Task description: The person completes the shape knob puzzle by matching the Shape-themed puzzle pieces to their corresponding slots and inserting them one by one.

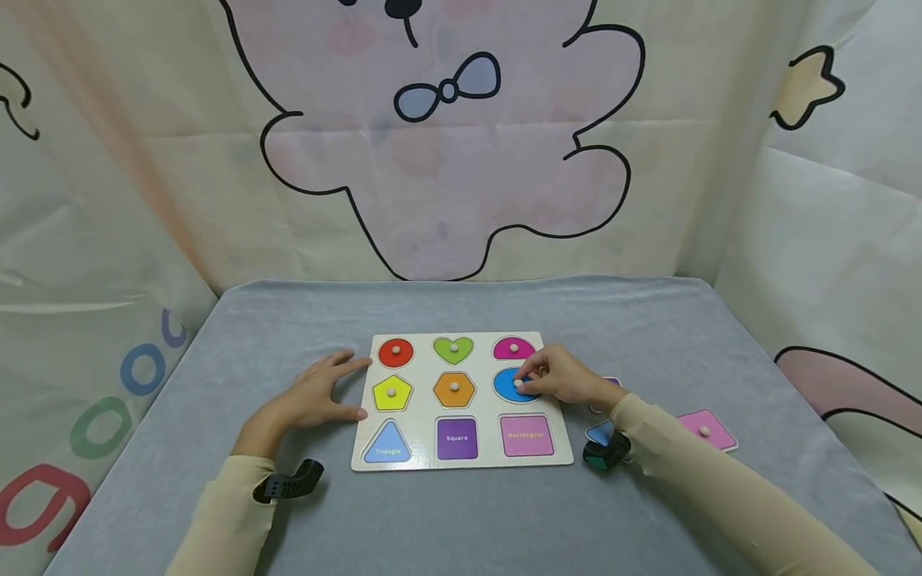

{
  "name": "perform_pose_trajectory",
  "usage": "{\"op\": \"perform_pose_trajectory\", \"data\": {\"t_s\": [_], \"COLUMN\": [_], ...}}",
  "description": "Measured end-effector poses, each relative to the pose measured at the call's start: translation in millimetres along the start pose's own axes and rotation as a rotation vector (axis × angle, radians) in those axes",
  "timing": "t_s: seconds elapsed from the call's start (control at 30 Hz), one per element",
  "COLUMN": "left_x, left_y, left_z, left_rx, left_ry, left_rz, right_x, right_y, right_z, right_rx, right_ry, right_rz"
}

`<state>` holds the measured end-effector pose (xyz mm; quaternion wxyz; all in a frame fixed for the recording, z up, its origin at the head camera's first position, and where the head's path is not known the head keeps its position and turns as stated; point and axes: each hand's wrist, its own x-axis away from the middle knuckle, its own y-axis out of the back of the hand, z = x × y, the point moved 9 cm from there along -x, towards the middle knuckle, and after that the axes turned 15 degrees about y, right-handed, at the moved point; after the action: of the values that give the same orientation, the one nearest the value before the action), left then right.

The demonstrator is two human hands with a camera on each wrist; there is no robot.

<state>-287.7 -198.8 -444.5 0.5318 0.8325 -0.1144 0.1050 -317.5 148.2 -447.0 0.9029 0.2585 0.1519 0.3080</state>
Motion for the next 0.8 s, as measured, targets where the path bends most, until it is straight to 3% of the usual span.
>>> {"op": "perform_pose_trajectory", "data": {"t_s": [0.8], "left_x": [-0.6], "left_y": [-0.6], "left_z": [0.0], "left_rx": [-0.006], "left_ry": [-0.006], "left_rz": [-0.009], "right_x": [10.4], "right_y": [15], "right_z": [2], "right_rx": [-0.020], "right_ry": [0.016], "right_rz": [-0.068]}}
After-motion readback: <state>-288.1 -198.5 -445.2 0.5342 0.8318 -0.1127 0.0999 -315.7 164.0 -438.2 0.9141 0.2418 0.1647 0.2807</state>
